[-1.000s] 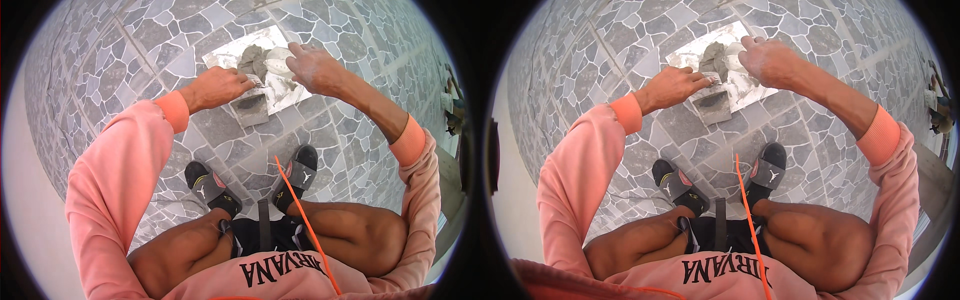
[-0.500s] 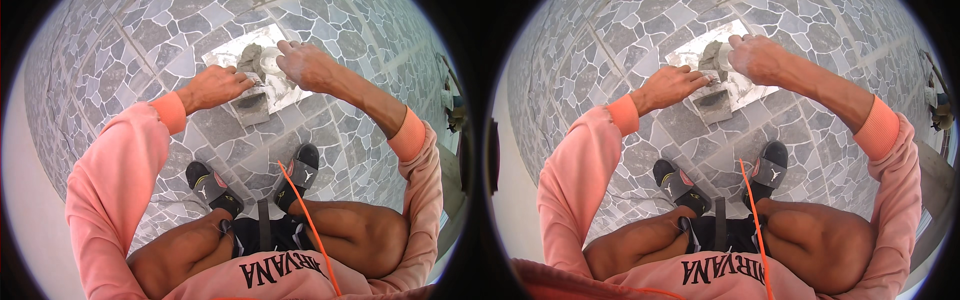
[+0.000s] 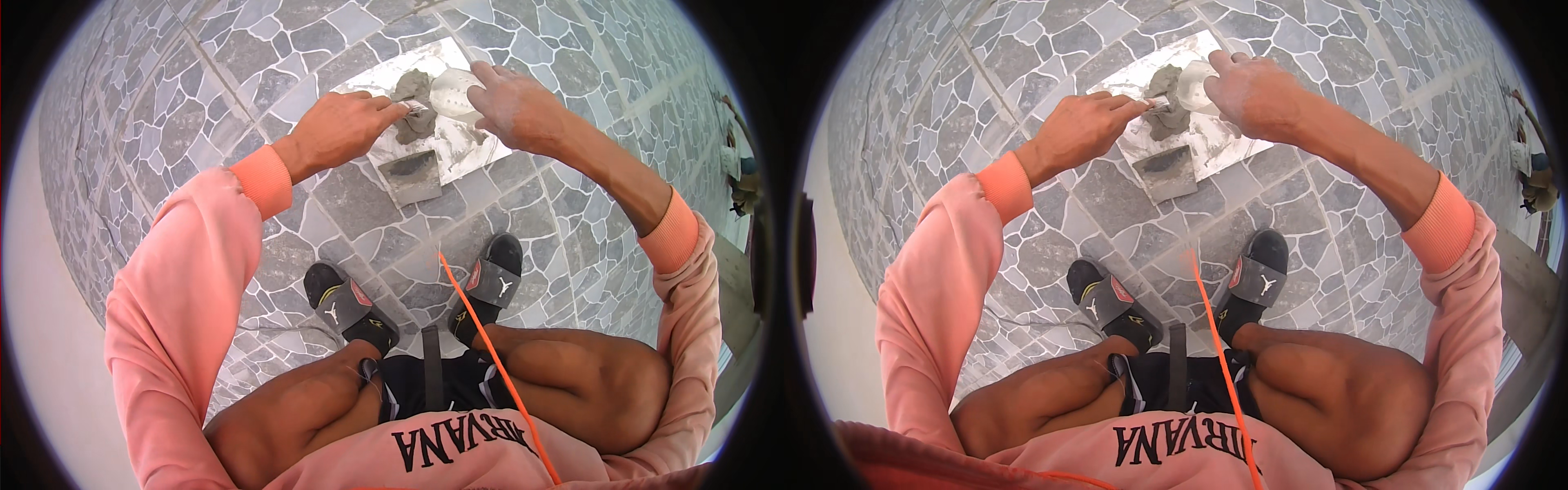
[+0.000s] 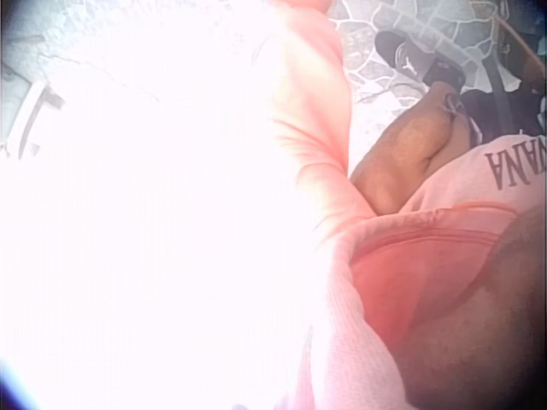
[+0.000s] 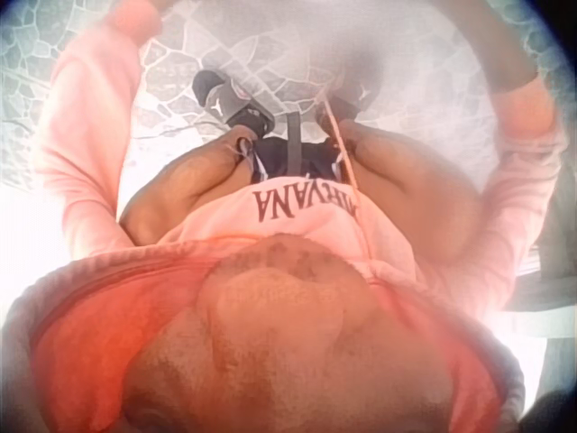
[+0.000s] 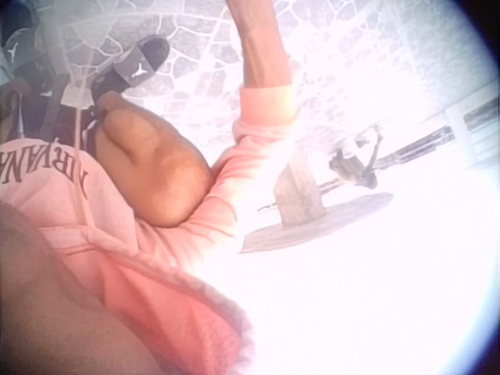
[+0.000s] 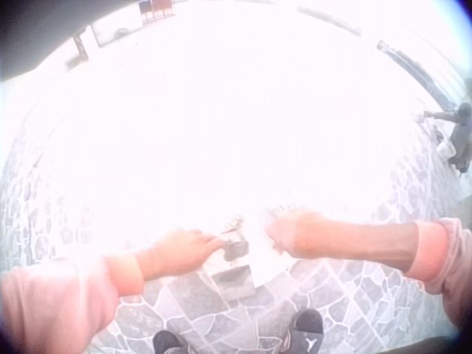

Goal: The person mixes grout with a small trowel on a handheld board and applies it to the gaps between floor tiles on a rooftop.

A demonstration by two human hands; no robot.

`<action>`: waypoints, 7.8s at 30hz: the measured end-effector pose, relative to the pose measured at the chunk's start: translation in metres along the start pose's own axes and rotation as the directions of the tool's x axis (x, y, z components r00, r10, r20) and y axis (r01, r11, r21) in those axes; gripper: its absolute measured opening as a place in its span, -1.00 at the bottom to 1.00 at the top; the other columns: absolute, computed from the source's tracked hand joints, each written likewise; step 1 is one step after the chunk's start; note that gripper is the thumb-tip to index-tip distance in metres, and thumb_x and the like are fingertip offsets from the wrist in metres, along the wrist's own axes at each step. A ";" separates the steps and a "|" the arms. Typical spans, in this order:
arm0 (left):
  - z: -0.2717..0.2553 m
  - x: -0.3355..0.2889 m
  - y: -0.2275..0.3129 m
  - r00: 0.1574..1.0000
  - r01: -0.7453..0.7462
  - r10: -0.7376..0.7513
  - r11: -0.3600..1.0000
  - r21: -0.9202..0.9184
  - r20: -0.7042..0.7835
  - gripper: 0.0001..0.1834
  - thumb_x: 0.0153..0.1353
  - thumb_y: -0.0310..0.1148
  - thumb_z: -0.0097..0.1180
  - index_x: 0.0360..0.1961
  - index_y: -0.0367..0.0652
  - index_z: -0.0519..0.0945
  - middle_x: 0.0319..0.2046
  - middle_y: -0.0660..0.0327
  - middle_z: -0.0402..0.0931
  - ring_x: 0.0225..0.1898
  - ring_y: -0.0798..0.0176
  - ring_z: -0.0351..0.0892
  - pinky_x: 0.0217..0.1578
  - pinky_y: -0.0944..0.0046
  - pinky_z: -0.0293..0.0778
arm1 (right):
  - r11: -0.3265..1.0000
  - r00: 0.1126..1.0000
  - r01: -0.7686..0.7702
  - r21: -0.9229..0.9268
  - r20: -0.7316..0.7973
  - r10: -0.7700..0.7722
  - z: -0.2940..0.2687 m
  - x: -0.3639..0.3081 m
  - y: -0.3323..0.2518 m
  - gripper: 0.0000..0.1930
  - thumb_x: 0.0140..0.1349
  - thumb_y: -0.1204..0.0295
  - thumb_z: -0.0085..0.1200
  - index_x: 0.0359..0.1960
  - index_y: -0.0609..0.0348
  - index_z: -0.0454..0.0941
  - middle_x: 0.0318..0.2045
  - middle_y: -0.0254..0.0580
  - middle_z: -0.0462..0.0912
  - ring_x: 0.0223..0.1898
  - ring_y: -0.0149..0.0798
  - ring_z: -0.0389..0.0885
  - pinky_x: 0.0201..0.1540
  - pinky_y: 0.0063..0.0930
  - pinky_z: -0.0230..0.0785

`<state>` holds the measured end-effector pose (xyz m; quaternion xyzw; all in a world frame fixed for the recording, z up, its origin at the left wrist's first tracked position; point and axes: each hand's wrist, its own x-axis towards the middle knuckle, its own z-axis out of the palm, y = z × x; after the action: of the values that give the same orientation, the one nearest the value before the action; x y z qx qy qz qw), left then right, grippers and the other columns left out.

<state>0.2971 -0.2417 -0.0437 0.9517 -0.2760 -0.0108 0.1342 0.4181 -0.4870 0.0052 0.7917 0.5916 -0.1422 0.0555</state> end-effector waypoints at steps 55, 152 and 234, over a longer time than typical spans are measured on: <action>0.028 0.017 -0.012 0.998 -0.028 0.028 1.000 0.006 0.054 -0.58 0.13 -0.52 0.04 0.06 -0.05 0.51 -0.23 0.23 0.63 -0.30 0.14 0.61 -0.38 0.17 0.55 | 0.733 0.569 -0.607 0.306 -0.477 0.670 0.090 -0.139 0.123 -0.63 0.11 0.13 0.28 -0.32 0.21 0.54 -0.10 0.19 0.50 -0.08 0.16 0.53 -0.09 -0.14 0.42; 0.021 0.051 -0.025 0.966 0.236 -0.245 0.965 -0.113 -0.076 -0.67 0.20 -0.43 0.01 0.01 -0.06 0.54 -0.20 0.15 0.61 -0.27 -0.05 0.59 -0.30 0.05 0.52 | 0.756 0.659 -0.490 0.434 -0.383 0.647 0.063 -0.123 0.095 -0.63 0.16 0.17 0.24 -0.45 0.30 0.49 -0.23 -0.04 0.52 -0.30 -0.06 0.54 -0.31 -0.31 0.46; 0.031 0.068 -0.013 0.828 0.540 -0.478 0.540 -0.646 0.293 -0.68 0.14 -0.42 0.19 -0.04 -0.21 0.63 -0.29 0.15 0.65 -0.29 0.38 0.59 -0.30 0.40 0.45 | -0.143 0.679 -0.387 0.911 0.386 0.625 0.114 -0.049 0.029 -0.74 0.26 0.47 0.08 -0.08 0.36 0.45 -0.25 -0.19 0.57 -0.25 -0.34 0.60 -0.15 -0.37 0.53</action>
<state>0.3583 -0.2751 -0.0732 0.8626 0.0332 -0.1925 0.4667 0.4145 -0.5694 -0.0919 0.7930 -0.0124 -0.3810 -0.4752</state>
